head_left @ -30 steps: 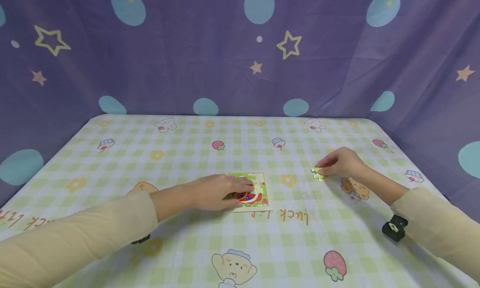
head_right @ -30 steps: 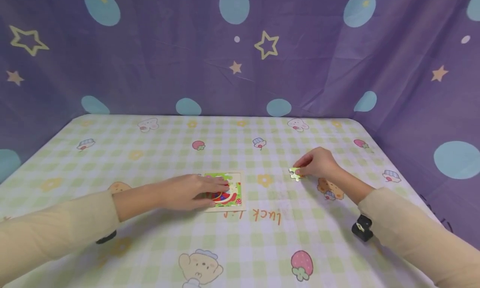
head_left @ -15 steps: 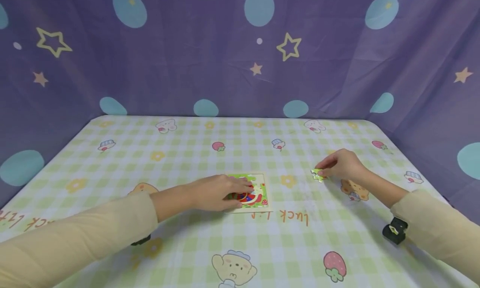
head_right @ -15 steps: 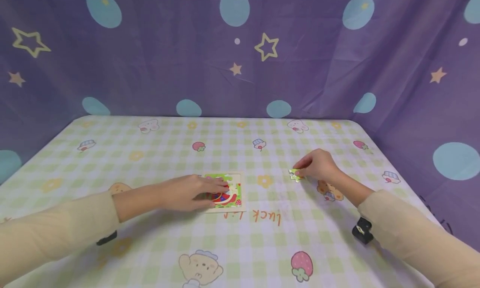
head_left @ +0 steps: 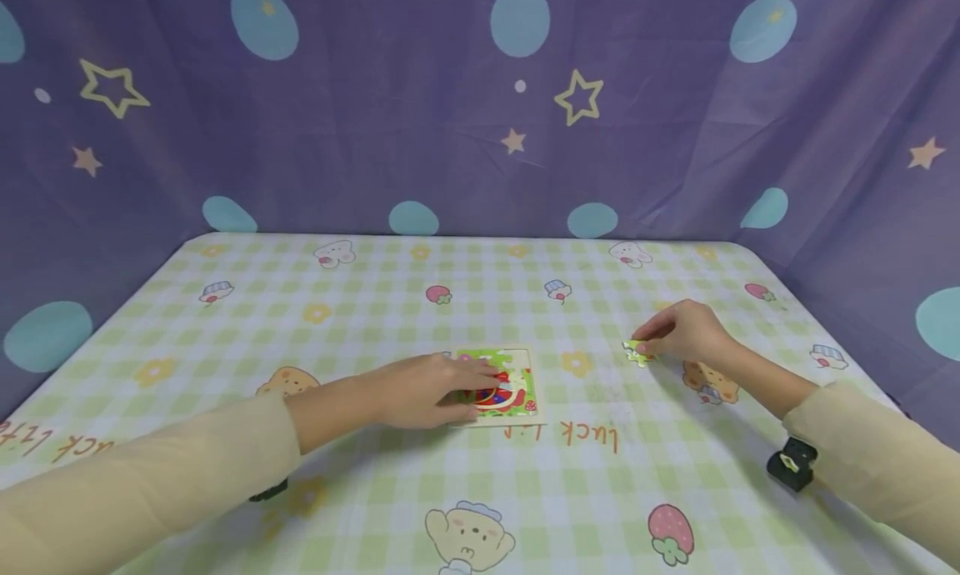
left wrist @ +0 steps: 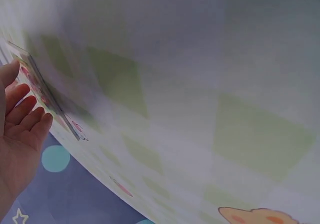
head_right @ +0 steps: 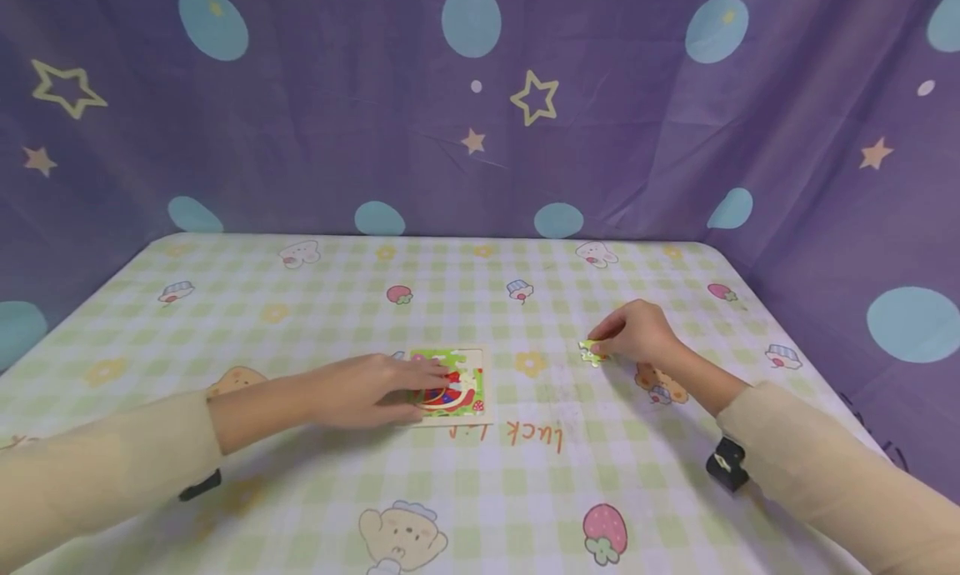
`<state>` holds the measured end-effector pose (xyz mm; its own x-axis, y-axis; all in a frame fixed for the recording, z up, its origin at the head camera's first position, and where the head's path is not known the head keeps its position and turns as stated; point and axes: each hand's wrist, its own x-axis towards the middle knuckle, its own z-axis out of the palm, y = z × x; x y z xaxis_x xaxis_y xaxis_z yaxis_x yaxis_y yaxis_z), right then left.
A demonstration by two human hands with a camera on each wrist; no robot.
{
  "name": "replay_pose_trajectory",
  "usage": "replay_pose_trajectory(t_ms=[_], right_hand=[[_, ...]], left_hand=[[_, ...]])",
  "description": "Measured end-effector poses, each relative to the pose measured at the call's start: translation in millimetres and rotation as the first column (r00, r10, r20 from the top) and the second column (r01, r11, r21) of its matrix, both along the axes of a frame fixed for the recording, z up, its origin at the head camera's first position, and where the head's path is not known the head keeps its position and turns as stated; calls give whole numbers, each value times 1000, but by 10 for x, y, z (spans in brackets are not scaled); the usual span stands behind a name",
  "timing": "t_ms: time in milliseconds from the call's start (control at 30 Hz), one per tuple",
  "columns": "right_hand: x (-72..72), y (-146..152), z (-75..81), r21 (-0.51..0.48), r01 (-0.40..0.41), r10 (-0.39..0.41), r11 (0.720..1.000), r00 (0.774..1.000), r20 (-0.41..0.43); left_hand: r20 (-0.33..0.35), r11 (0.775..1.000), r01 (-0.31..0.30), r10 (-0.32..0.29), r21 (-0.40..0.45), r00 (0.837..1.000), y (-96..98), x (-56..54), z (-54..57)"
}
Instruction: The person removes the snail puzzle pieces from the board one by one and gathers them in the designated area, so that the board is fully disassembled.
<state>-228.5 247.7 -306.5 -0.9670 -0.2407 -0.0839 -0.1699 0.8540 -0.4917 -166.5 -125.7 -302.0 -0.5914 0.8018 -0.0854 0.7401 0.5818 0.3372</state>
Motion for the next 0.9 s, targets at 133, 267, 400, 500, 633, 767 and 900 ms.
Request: replay_pose_trajectory(t_ms=[133, 267, 400, 500, 633, 767, 900], right_hand=[[-5, -1, 24, 4, -4, 4, 1000, 1000, -11], [-24, -31, 67, 20, -6, 6, 1000, 1000, -9], [-38, -113, 114, 19, -25, 25, 1000, 1000, -14], [-47, -212, 133, 8, -54, 54, 999, 998, -24], [-58, -383, 141, -8, -96, 96, 995, 995, -18], [-72, -584, 137, -30, -139, 139, 990, 990, -18], [-91, -786, 120, -54, -194, 192, 980, 981, -39]], left_hand=[[-13, 1000, -5, 5, 7, 1000, -34, 29, -7], [-19, 1000, -5, 5, 6, 1000, -74, 45, -28], [-28, 1000, -16, 16, 2, 999, -106, 48, -51], [-33, 1000, -26, 26, -1, 999, -119, 52, -59], [-34, 999, -33, 33, -5, 999, -129, 61, -65], [-37, 1000, -29, 29, -6, 999, -132, 70, -56], [-44, 1000, -22, 22, 0, 999, -125, 72, -46]])
